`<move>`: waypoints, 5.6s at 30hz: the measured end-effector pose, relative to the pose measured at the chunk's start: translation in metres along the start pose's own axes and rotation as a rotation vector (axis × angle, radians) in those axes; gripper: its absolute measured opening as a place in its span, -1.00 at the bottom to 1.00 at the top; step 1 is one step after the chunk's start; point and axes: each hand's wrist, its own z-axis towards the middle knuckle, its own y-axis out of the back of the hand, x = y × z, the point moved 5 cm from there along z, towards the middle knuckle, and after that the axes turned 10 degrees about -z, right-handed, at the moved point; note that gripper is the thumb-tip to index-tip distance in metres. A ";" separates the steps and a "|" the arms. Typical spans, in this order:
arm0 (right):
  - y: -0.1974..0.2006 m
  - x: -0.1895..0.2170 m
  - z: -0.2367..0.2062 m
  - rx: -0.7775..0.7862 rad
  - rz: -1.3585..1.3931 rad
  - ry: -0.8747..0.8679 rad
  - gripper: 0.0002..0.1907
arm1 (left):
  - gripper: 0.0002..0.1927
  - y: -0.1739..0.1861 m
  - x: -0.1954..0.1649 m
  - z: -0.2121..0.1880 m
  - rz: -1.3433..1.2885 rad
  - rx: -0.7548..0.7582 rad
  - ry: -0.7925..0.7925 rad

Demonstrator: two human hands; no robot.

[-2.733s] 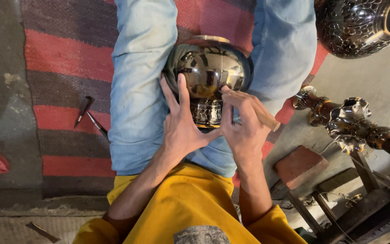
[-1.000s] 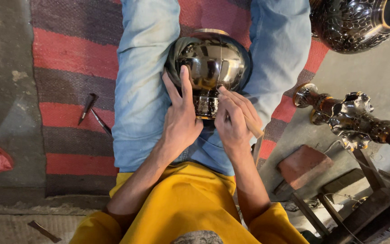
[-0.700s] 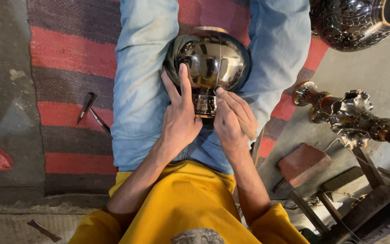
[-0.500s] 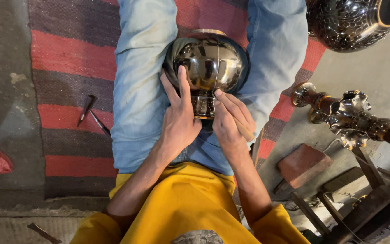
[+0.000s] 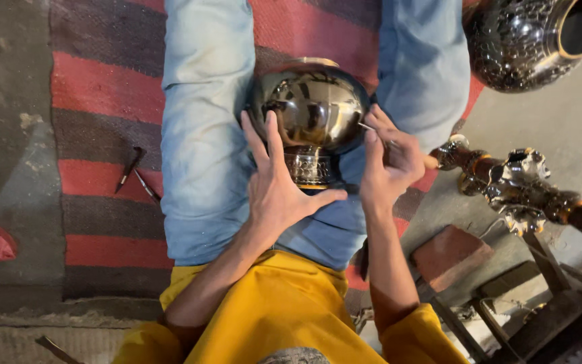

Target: The person sits on the floor and uses a small metal tool to engrave a pattern on a shiny metal vase. They rotate the vase and switch to pliers to adjust or refine the design near the rim.

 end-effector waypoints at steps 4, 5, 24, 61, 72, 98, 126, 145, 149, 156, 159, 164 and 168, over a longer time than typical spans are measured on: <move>-0.013 -0.008 0.016 0.054 0.015 0.038 -0.89 | 0.51 0.001 0.010 0.010 -0.062 -0.054 -0.102; -0.013 -0.005 0.020 0.060 0.004 0.069 -0.88 | 0.50 0.002 0.011 0.015 -0.082 -0.070 -0.158; -0.008 -0.002 0.068 0.165 0.135 -0.140 -0.90 | 0.21 -0.036 0.026 0.066 0.069 -0.100 -0.153; -0.082 0.081 0.154 0.271 -0.640 -0.219 -0.89 | 0.64 -0.045 0.045 0.093 -0.054 -0.144 -0.097; -0.110 0.096 0.166 0.286 -0.861 -0.058 -0.91 | 0.62 -0.037 0.047 0.096 0.045 -0.205 -0.232; -0.106 0.104 0.159 0.360 -0.878 -0.134 -0.91 | 0.58 -0.036 0.053 0.095 0.059 -0.139 -0.031; -0.095 0.112 0.109 0.317 -0.779 0.008 -0.89 | 0.53 -0.027 0.049 0.078 0.019 -0.148 -0.056; -0.080 0.124 0.073 0.265 -0.846 0.209 -0.86 | 0.55 -0.026 0.046 0.061 0.023 -0.132 0.032; -0.078 0.128 0.065 0.254 -0.890 0.258 -0.85 | 0.56 -0.025 0.048 0.060 0.011 -0.099 0.070; -0.078 0.123 0.055 0.210 -0.793 0.267 -0.84 | 0.56 -0.023 0.045 0.057 -0.008 -0.092 0.003; -0.076 0.124 0.052 0.206 -0.805 0.283 -0.84 | 0.55 -0.024 0.044 0.055 -0.008 -0.082 0.035; -0.073 0.129 0.046 0.250 -0.795 0.379 -0.80 | 0.55 -0.020 0.035 0.054 -0.008 -0.145 -0.061; -0.072 0.127 0.041 0.226 -0.782 0.360 -0.80 | 0.55 -0.020 0.036 0.053 -0.023 -0.130 -0.023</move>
